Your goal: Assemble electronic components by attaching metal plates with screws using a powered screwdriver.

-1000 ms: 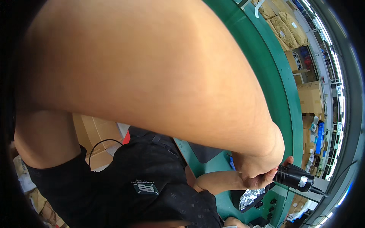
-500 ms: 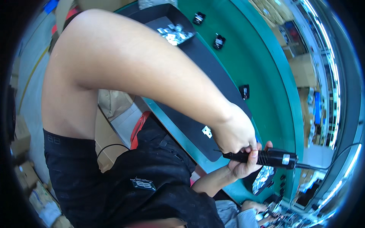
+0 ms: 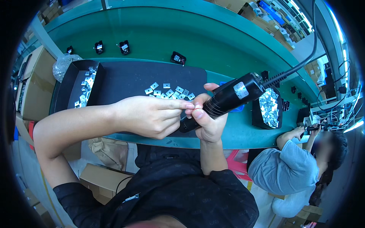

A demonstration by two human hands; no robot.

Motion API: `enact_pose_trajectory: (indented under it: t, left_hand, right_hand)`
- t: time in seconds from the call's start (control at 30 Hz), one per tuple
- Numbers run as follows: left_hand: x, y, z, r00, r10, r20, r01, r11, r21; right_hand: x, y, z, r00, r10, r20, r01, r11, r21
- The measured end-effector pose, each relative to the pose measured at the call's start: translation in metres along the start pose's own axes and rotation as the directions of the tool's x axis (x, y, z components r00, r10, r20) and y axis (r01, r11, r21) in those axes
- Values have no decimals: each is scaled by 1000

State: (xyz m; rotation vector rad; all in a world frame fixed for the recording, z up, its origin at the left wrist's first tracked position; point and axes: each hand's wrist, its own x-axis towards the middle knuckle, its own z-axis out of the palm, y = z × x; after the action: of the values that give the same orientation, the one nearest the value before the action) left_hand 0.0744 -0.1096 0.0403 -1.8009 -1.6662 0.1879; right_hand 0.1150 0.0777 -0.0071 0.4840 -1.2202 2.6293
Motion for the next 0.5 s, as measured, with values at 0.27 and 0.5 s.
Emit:
enact_pose_trajectory:
  t: [0.27,0.5]
  left_hand:
    - [6,3,4,997,-42,68,41,999,11]
    - [8,-15,9,944,176,279,-218,968,127]
  right_hand:
    - [2,3,-12,997,78,24,-79,996,33]
    - [11,-2,-23,979,199,-33,-200,979,-36]
